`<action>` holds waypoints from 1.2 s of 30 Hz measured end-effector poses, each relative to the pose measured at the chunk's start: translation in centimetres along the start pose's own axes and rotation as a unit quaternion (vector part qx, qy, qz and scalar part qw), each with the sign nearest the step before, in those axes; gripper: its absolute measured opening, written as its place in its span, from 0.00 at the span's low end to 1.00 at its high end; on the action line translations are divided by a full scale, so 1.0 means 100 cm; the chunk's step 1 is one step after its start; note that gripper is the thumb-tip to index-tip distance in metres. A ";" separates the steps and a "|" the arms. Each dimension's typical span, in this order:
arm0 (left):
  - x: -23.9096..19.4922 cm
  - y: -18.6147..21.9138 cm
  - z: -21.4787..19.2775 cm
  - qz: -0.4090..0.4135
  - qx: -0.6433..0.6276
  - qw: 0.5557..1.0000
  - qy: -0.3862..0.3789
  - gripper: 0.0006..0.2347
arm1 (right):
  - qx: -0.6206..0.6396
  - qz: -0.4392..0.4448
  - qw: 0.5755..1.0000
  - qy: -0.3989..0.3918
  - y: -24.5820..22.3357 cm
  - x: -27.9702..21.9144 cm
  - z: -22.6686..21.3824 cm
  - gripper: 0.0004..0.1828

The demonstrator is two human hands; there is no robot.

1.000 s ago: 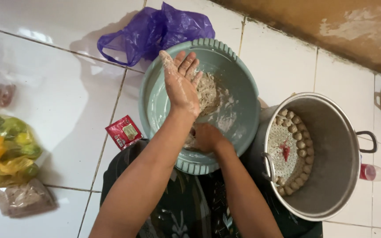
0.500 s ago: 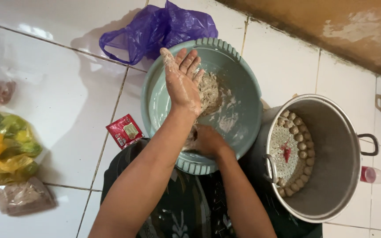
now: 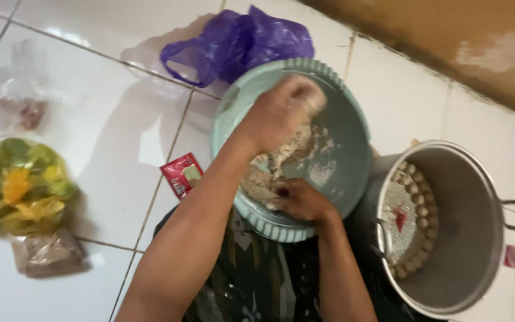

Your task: Shaping dough into small round balls and arranging them in a steamer pot.

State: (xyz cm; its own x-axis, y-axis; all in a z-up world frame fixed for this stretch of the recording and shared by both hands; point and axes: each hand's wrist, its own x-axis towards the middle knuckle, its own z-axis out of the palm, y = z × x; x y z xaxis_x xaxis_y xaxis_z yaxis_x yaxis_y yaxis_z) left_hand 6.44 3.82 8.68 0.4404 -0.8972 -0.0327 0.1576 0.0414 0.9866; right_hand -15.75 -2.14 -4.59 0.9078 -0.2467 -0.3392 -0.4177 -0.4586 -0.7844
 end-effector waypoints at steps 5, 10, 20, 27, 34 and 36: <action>0.004 -0.045 -0.016 -0.022 0.378 0.914 -0.144 0.20 | -0.042 0.084 0.995 0.038 -0.030 0.007 0.002 0.17; 0.012 -0.052 -0.009 -0.004 0.485 0.852 -0.195 0.18 | -0.022 0.115 0.979 0.169 -0.039 0.013 0.006 0.27; 0.001 -0.039 -0.008 -0.092 0.467 0.824 -0.307 0.22 | 0.198 0.026 0.973 0.113 -0.009 0.000 0.009 0.16; 0.000 -0.028 0.007 -0.042 0.362 0.844 -0.393 0.32 | 0.513 -0.045 0.787 0.340 -0.009 -0.012 0.001 0.08; 0.006 -0.051 0.025 0.001 0.416 0.860 -0.295 0.14 | 0.583 -0.095 0.726 0.352 0.008 -0.012 -0.001 0.10; 0.004 -0.045 0.024 0.051 0.395 0.882 -0.253 0.11 | 0.579 -0.075 0.723 0.369 0.009 -0.013 -0.001 0.10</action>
State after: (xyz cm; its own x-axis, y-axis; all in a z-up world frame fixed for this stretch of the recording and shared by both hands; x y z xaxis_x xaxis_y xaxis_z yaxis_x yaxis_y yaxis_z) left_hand 3.79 2.26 4.61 -0.0665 -0.9961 -0.0586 -0.6126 -0.0056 0.7904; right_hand -17.36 -2.31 -4.84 0.4934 -0.8529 -0.1705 0.3835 0.3892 -0.8375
